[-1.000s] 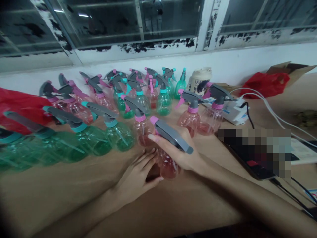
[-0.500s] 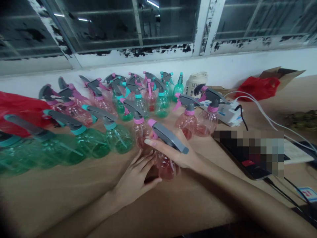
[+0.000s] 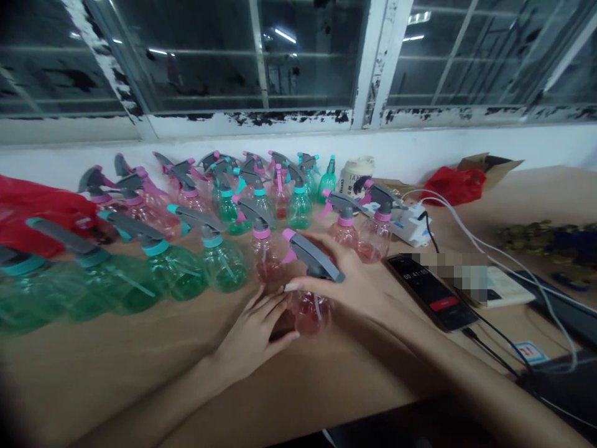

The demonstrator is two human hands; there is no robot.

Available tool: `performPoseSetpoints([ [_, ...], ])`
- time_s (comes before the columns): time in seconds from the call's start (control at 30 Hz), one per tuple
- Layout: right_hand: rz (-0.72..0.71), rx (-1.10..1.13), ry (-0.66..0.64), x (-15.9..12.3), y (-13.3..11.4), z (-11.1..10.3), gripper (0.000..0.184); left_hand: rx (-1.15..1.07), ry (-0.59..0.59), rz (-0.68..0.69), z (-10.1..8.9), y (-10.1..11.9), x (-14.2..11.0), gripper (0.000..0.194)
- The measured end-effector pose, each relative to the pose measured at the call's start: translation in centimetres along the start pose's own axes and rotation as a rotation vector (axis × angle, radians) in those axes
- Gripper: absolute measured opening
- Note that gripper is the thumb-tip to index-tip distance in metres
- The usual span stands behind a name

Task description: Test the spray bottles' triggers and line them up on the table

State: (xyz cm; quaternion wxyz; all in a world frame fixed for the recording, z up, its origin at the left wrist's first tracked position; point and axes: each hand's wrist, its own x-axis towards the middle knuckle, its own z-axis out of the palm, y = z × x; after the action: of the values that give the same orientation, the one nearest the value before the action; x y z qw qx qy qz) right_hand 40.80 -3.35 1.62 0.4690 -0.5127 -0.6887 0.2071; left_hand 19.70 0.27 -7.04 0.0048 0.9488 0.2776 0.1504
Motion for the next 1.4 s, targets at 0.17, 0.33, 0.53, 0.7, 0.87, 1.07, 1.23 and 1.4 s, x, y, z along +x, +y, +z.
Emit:
performPoseSetpoints([
  [0.17, 0.0, -0.301, -0.017, -2.0, 1.0, -0.7, 0.067, -0.01, 0.009, 0.007, 0.1, 0.0, -0.1, 0.056],
  [0.33, -0.086, -0.509, 0.026, -3.6, 1.7, -0.5, 0.06, -0.02, -0.018, 0.011, 0.0, 0.0, -0.3, 0.047],
  [0.53, -0.058, -0.613, 0.076, -3.1, 1.9, -1.0, 0.048, -0.002, -0.011, 0.02, -0.2, -0.1, -0.3, 0.047],
  [0.7, -0.061, -0.681, 0.048, -1.1, 2.5, -1.0, 0.036, 0.012, -0.011, 0.033, -0.3, -0.2, -0.2, 0.045],
  [0.87, 0.016, -0.753, 0.045, 1.4, 2.4, 0.0, 0.037, 0.003, -0.007, 0.037, -0.2, -0.2, -0.2, 0.043],
  [1.07, 0.134, -0.84, 0.05, 3.4, 1.1, 1.2, 0.04, -0.01, 0.012, 0.037, -0.1, -0.3, -0.3, 0.042],
  [1.23, 0.216, -0.881, 0.06, 4.3, 1.2, 1.5, 0.04, 0.002, -0.011, 0.051, -0.1, -0.3, -0.2, 0.036],
  [1.4, 0.207, -0.867, 0.056, 5.1, 1.8, 1.7, 0.044, 0.016, -0.027, 0.05, 0.0, -0.4, -0.1, 0.036],
])
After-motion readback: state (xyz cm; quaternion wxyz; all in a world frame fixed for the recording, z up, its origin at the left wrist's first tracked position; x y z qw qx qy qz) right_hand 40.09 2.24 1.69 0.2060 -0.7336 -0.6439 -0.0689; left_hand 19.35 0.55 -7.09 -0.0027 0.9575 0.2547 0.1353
